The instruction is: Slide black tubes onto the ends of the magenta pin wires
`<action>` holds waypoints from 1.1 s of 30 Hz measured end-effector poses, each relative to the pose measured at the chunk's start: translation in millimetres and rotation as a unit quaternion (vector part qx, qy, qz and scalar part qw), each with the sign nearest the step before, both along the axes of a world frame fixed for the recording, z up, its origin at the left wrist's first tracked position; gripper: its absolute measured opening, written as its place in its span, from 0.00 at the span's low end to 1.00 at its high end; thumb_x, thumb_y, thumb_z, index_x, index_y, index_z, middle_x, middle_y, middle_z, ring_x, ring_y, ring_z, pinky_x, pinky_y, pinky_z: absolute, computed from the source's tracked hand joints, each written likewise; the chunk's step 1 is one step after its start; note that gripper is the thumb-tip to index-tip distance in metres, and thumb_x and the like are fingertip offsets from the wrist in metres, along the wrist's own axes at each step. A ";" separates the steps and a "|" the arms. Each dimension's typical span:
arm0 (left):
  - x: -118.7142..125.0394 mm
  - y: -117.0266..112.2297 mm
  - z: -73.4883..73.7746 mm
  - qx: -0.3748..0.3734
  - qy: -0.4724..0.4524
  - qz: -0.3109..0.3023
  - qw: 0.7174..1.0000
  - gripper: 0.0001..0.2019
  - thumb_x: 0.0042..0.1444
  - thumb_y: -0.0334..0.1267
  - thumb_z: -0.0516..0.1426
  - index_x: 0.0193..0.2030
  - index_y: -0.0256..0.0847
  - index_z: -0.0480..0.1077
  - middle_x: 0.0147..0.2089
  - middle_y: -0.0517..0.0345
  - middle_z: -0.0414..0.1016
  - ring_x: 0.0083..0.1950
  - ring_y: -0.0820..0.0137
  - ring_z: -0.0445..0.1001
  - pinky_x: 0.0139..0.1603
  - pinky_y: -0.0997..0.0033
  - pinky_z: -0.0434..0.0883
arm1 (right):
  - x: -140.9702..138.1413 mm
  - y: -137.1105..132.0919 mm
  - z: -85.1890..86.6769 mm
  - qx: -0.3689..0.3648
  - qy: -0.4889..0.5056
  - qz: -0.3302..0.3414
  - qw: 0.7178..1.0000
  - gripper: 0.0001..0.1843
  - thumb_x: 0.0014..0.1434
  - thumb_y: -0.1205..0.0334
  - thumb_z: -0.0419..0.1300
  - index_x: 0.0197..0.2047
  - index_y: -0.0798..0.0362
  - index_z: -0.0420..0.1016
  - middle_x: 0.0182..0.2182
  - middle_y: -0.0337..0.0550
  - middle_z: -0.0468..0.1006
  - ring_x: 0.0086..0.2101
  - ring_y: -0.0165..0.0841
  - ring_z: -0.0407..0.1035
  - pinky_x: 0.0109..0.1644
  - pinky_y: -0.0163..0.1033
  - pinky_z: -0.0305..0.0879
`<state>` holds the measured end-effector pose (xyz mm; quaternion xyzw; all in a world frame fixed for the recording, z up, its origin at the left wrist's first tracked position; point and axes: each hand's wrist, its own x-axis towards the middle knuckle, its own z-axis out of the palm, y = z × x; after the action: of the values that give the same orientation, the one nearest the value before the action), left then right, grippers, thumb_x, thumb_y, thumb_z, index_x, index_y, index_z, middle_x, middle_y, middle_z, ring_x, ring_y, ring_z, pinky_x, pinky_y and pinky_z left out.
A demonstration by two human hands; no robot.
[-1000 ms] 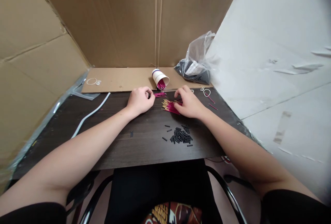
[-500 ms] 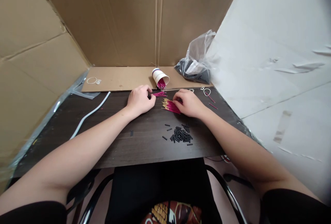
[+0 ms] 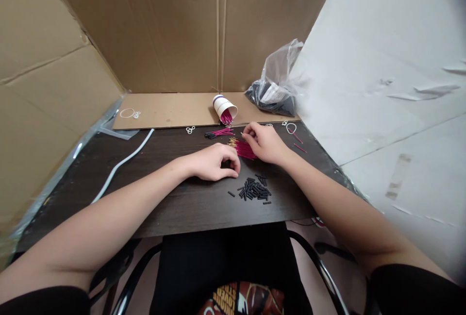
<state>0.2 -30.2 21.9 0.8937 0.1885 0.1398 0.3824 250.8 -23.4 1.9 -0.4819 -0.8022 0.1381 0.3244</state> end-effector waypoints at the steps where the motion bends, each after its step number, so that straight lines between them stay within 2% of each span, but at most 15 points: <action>1: -0.1 0.5 0.2 -0.002 0.003 -0.002 1.000 0.02 0.63 0.37 0.68 0.39 0.44 0.84 0.42 0.52 0.83 0.44 0.62 0.78 0.49 0.60 0.73 | -0.4 -0.4 0.4 -0.002 0.006 0.001 1.000 0.04 0.74 0.64 0.62 0.43 0.51 0.75 0.34 0.44 0.83 0.33 0.38 0.75 0.41 0.43 0.66; 7: 1.3 -0.9 0.3 0.011 0.033 0.011 0.999 0.05 0.66 0.37 0.65 0.38 0.43 0.81 0.43 0.51 0.83 0.44 0.61 0.78 0.47 0.60 0.72 | -0.9 0.2 0.6 0.011 -0.013 0.008 1.000 0.05 0.72 0.65 0.63 0.41 0.51 0.76 0.34 0.43 0.83 0.33 0.37 0.74 0.41 0.43 0.66; 12: 1.7 -2.6 0.0 0.031 0.040 0.015 0.999 0.06 0.68 0.36 0.62 0.38 0.41 0.77 0.44 0.50 0.82 0.45 0.61 0.77 0.49 0.60 0.72 | -0.3 1.2 -0.4 0.026 -0.028 0.016 0.999 0.06 0.71 0.66 0.64 0.39 0.51 0.75 0.37 0.45 0.83 0.34 0.37 0.73 0.43 0.44 0.66; 15: 2.8 -2.2 -2.9 0.019 0.018 0.031 0.999 0.06 0.69 0.35 0.60 0.39 0.40 0.76 0.43 0.51 0.81 0.44 0.62 0.76 0.49 0.61 0.71 | 0.0 0.3 0.2 0.020 -0.010 0.002 1.000 0.04 0.73 0.64 0.62 0.42 0.51 0.74 0.36 0.45 0.83 0.34 0.38 0.74 0.43 0.43 0.65; 18: 5.0 1.8 -9.5 -0.047 -0.037 0.092 0.994 0.06 0.70 0.36 0.60 0.40 0.40 0.75 0.39 0.54 0.81 0.39 0.66 0.75 0.44 0.64 0.71 | 0.1 -1.8 2.5 0.008 0.012 -0.021 1.000 0.05 0.77 0.59 0.58 0.47 0.50 0.72 0.32 0.42 0.81 0.32 0.37 0.72 0.41 0.42 0.63; 20: 6.2 7.1 -15.0 -0.105 -0.091 0.148 0.979 0.05 0.70 0.36 0.61 0.41 0.39 0.75 0.36 0.54 0.81 0.36 0.68 0.76 0.42 0.65 0.71 | -0.4 -3.3 4.3 0.012 0.015 -0.024 1.000 0.06 0.77 0.57 0.58 0.47 0.49 0.72 0.30 0.41 0.80 0.30 0.37 0.71 0.40 0.42 0.62; 22: 6.6 13.6 -19.8 -0.152 -0.141 0.202 0.957 0.03 0.68 0.35 0.63 0.43 0.37 0.77 0.36 0.54 0.82 0.35 0.69 0.76 0.42 0.66 0.73 | -1.3 -4.5 5.6 0.028 0.014 -0.010 0.999 0.07 0.77 0.57 0.58 0.47 0.49 0.73 0.32 0.42 0.81 0.31 0.37 0.71 0.41 0.42 0.63; 25: 6.0 22.2 -24.5 -0.198 -0.181 0.265 0.926 0.08 0.64 0.33 0.67 0.49 0.35 0.82 0.38 0.51 0.85 0.35 0.70 0.77 0.41 0.66 0.75 | -2.6 -5.1 6.2 0.056 0.013 0.024 0.998 0.06 0.76 0.60 0.57 0.48 0.50 0.74 0.39 0.47 0.84 0.36 0.39 0.74 0.44 0.44 0.66; 29: 5.8 28.0 -27.5 -0.207 -0.203 0.304 0.907 0.09 0.63 0.34 0.69 0.49 0.34 0.85 0.39 0.49 0.86 0.34 0.70 0.77 0.43 0.64 0.77 | -3.5 -5.2 5.4 0.048 0.005 0.060 0.997 0.07 0.74 0.64 0.57 0.46 0.51 0.77 0.40 0.48 0.85 0.37 0.38 0.76 0.45 0.44 0.68; 33: 6.6 29.9 -28.9 -0.192 -0.214 0.325 0.901 0.07 0.61 0.32 0.70 0.45 0.34 0.85 0.37 0.51 0.85 0.34 0.70 0.77 0.44 0.63 0.78 | -4.0 -7.0 4.7 0.009 0.033 0.068 0.997 0.05 0.74 0.61 0.61 0.46 0.51 0.78 0.38 0.44 0.86 0.34 0.35 0.76 0.43 0.42 0.69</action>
<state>6.8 -0.3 -7.1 0.6408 0.4050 0.4054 0.5108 246.8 -30.4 6.5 -0.4188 -0.8229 0.1683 0.3452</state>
